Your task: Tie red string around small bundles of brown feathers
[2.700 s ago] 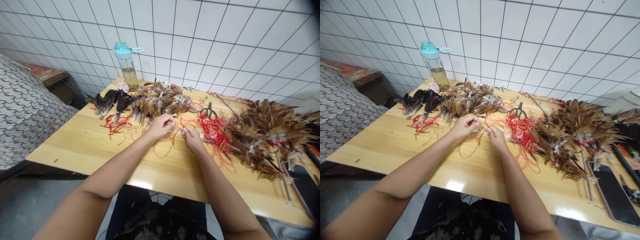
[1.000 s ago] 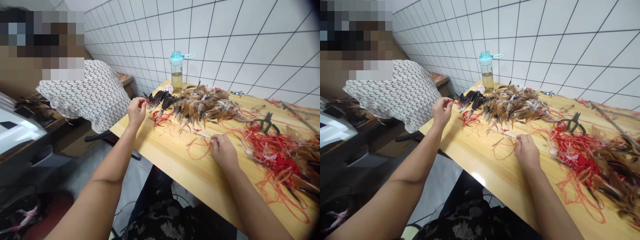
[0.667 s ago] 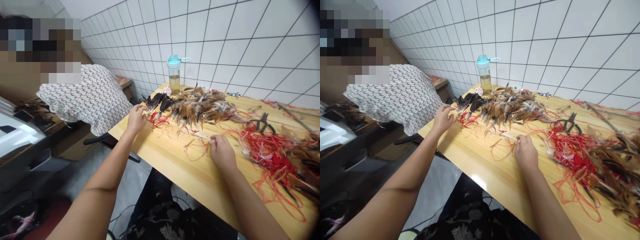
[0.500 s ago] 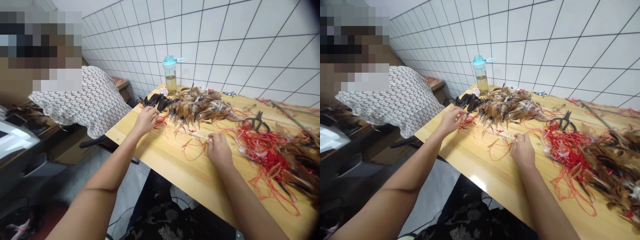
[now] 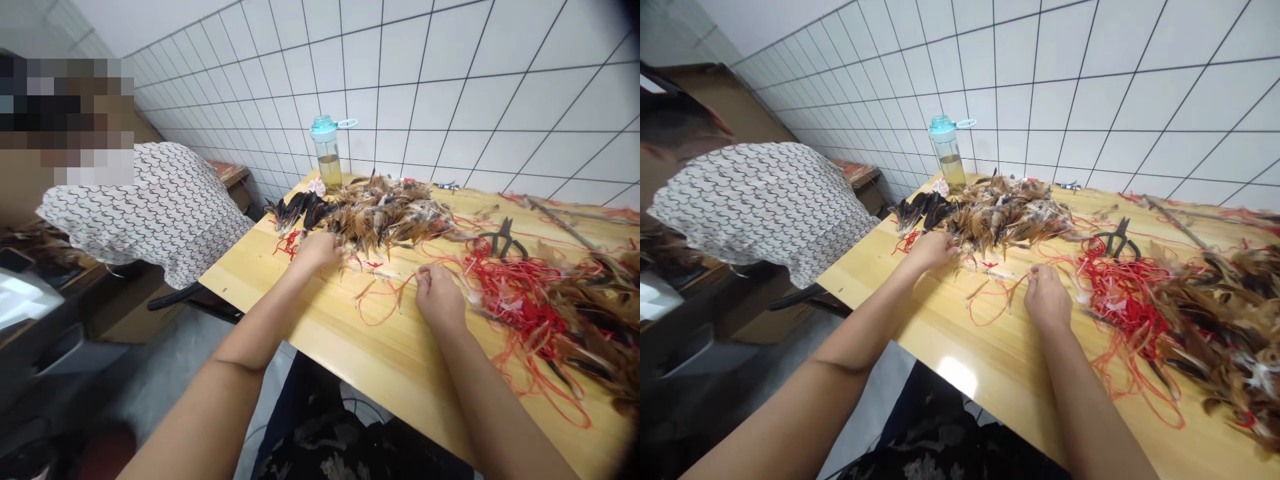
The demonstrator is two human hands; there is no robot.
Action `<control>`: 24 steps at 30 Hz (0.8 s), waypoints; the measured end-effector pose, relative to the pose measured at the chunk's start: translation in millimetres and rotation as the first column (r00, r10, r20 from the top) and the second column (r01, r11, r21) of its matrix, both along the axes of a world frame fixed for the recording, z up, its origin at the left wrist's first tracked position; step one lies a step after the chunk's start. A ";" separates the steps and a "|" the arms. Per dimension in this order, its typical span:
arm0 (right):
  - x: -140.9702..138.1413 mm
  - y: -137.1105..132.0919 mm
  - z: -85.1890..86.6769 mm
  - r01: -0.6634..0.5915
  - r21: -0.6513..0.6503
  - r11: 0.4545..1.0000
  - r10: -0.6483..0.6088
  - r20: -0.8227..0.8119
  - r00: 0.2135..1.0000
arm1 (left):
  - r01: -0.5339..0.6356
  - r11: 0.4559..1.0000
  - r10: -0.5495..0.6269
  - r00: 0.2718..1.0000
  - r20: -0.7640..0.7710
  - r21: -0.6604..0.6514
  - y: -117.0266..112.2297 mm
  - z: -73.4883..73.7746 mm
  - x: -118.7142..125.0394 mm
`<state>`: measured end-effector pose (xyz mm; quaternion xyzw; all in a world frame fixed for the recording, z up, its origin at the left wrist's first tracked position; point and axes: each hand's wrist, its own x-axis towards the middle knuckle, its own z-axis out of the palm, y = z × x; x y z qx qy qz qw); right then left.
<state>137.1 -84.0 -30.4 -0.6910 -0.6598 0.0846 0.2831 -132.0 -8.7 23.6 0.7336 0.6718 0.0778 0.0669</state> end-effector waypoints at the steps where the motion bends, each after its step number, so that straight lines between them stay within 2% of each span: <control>1: 0.0 0.5 0.4 0.009 -0.008 1.000 -0.009 -0.008 1.000 | -0.002 1.000 0.003 1.000 0.010 -0.007 -0.2 -2.9 -1.0; 4: -0.2 0.7 2.3 0.031 -0.018 0.999 -0.031 -0.025 0.999 | 0.015 1.000 -0.015 0.999 0.038 -0.003 0.5 -9.8 -2.8; 7: 0.1 -0.1 4.1 0.042 0.010 0.999 -0.042 -0.025 0.999 | 0.056 0.998 -0.059 0.994 0.096 0.029 1.2 -8.6 -5.8; 10: 0.6 -1.4 5.4 0.046 0.026 0.999 -0.045 -0.020 0.999 | 0.098 0.994 -0.106 0.951 0.292 0.042 -2.0 1.6 -8.3; 12: 0.1 -2.3 5.6 0.038 0.033 0.999 -0.036 -0.042 0.998 | 0.151 0.988 -0.139 0.833 0.535 0.023 -5.8 10.4 -4.8; 14: -1.8 -3.5 4.7 0.014 0.044 0.999 -0.010 -0.091 0.996 | 0.247 0.968 -0.131 0.622 0.772 -0.034 -9.4 17.1 5.9; 16: -4.9 -4.8 2.6 -0.039 0.053 0.998 0.048 -0.168 0.985 | 0.350 0.932 -0.072 0.434 0.898 -0.094 -11.5 19.2 23.3; 17: -6.6 -5.3 1.2 -0.077 0.056 0.995 0.088 -0.222 0.971 | 0.389 0.915 -0.046 0.376 0.926 -0.112 -12.2 18.2 33.7; 21: -11.6 -6.3 -3.9 -0.181 0.116 0.977 0.212 -0.398 0.893 | 0.463 0.877 -0.020 0.298 0.954 -0.126 -16.4 2.3 75.4; 24: -12.6 -5.7 -4.0 -0.175 0.131 0.976 0.218 -0.507 0.834 | 0.465 0.878 0.019 0.201 0.979 -0.113 -23.6 -14.7 94.7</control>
